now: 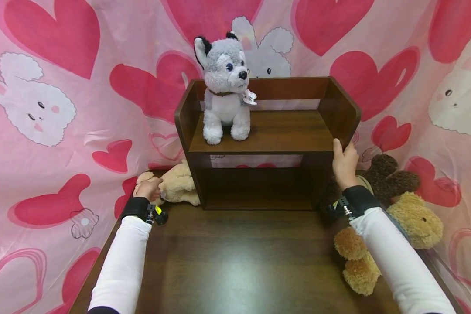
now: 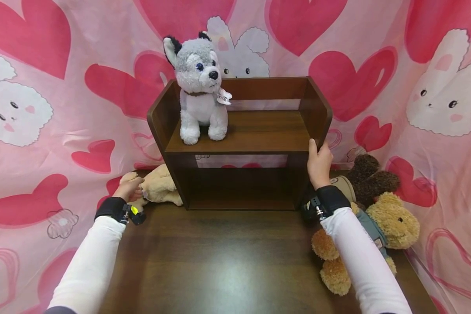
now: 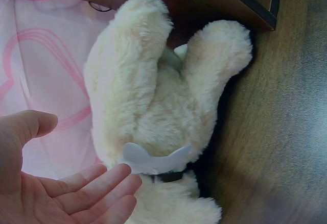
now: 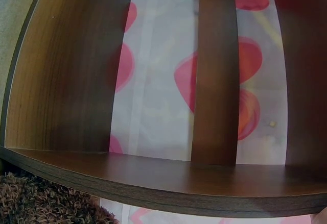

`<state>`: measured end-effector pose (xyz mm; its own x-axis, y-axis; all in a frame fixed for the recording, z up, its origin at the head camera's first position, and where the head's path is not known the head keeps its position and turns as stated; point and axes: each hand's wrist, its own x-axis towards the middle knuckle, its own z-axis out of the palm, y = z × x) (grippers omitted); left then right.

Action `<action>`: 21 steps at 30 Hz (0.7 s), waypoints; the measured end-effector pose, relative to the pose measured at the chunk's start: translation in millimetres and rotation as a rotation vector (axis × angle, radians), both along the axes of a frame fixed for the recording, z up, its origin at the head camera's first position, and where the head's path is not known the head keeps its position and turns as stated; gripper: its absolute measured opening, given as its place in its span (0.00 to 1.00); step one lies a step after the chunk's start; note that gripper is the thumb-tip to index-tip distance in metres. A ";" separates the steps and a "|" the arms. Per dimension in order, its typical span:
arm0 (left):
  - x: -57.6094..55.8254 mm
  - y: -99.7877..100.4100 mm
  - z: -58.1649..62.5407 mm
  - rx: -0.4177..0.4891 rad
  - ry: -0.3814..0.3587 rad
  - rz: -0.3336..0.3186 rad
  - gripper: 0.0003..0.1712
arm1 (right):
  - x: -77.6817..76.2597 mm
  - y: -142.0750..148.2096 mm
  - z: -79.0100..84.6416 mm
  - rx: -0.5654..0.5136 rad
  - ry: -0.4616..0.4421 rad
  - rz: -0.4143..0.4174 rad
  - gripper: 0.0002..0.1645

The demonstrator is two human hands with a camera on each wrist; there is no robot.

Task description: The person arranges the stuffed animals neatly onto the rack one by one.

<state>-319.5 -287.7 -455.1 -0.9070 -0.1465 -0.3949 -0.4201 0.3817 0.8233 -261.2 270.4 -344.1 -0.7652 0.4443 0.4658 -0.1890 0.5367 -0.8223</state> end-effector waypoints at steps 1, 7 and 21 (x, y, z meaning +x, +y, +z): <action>-2.8 -2.0 -4.8 -0.008 -0.012 -0.001 0.33 | -0.2 0.0 -0.2 0.001 0.001 0.000 0.25; -28.9 -24.8 -45.7 -0.005 -0.066 -0.038 0.41 | -0.5 0.2 -0.6 0.009 -0.003 -0.002 0.25; 23.3 12.5 -6.0 0.105 -0.127 0.008 0.46 | 0.7 -0.3 -0.4 0.009 -0.009 0.002 0.25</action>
<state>-296.2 -275.2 -461.2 -0.8477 -0.1057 -0.5199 -0.5262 0.2929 0.7984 -260.5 270.1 -344.5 -0.7703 0.4388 0.4627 -0.1821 0.5440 -0.8191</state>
